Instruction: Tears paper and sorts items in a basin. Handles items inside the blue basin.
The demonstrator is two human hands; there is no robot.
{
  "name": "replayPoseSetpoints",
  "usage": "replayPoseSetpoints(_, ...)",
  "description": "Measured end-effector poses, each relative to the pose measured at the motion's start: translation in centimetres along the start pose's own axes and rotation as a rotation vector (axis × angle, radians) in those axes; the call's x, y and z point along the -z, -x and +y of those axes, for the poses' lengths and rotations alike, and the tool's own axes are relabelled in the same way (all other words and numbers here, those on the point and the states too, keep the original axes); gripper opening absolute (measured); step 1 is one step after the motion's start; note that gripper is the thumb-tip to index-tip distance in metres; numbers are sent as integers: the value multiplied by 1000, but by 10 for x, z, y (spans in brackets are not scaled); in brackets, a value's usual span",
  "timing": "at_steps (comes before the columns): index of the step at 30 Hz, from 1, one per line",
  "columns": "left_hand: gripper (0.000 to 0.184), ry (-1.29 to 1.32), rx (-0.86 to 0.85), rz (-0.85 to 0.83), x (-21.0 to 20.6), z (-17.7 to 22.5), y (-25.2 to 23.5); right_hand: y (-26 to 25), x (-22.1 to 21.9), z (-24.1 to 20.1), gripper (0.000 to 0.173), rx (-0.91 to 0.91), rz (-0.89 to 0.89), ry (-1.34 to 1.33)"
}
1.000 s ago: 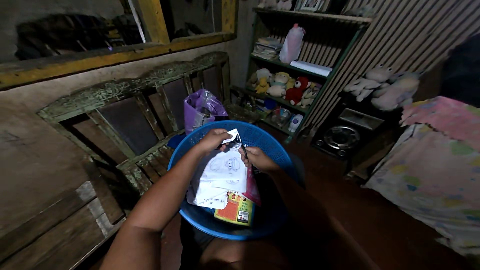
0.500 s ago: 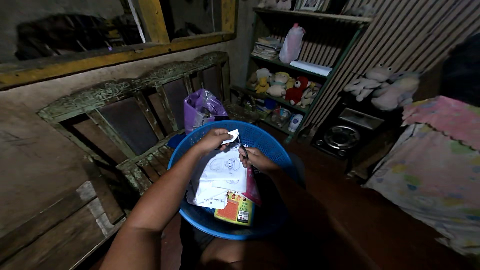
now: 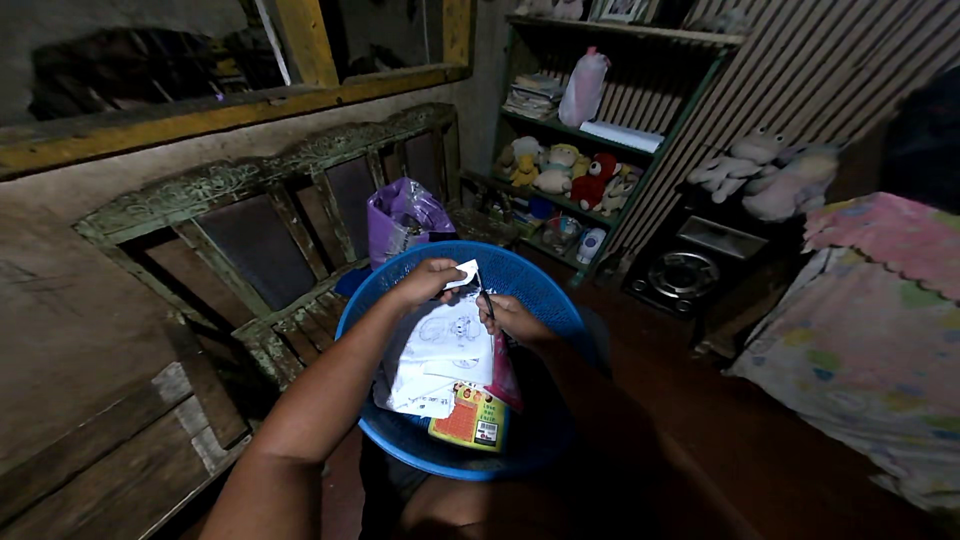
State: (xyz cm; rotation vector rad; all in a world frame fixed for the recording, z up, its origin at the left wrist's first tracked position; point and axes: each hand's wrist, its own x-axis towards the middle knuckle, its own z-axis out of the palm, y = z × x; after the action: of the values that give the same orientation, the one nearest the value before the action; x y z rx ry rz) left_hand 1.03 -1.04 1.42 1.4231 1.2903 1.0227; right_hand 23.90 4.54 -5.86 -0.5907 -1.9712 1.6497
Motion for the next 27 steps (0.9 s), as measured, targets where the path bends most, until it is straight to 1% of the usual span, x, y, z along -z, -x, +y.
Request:
replayPoseSetpoints(5, 22, -1, 42, 2, 3, 0, -1, 2, 0, -3, 41, -36, -2, 22)
replayPoseSetpoints(9, 21, 8, 39, -73, 5, -4, -4, 2, 1, 1, 47, -13, -19, -13)
replayPoseSetpoints(13, 22, -20, 59, -81, 6, -4, -5, 0, 2, 2, 41, -21, 2, -13)
replayPoseSetpoints(16, 22, -31, 66, -60, 6, -5, -5, 1, 6, -2, 41, -59, 6, 39)
replayPoseSetpoints(20, 22, -55, 63, -56, 3, -6, -8, 0, 8, -1, 38, -51, 95, -12)
replayPoseSetpoints(23, 21, -173, 67, -81, -1, -4, -4, 0, 3, -8, 37, -64, 175, -60)
replayPoseSetpoints(25, 20, -268, 68, -113, -6, -8, -3, -1, 2, -11, 41, -56, 229, -84)
replayPoseSetpoints(27, 22, -343, 71, -146, -8, -12, -3, -3, 4, -7, 50, 3, 250, -111)
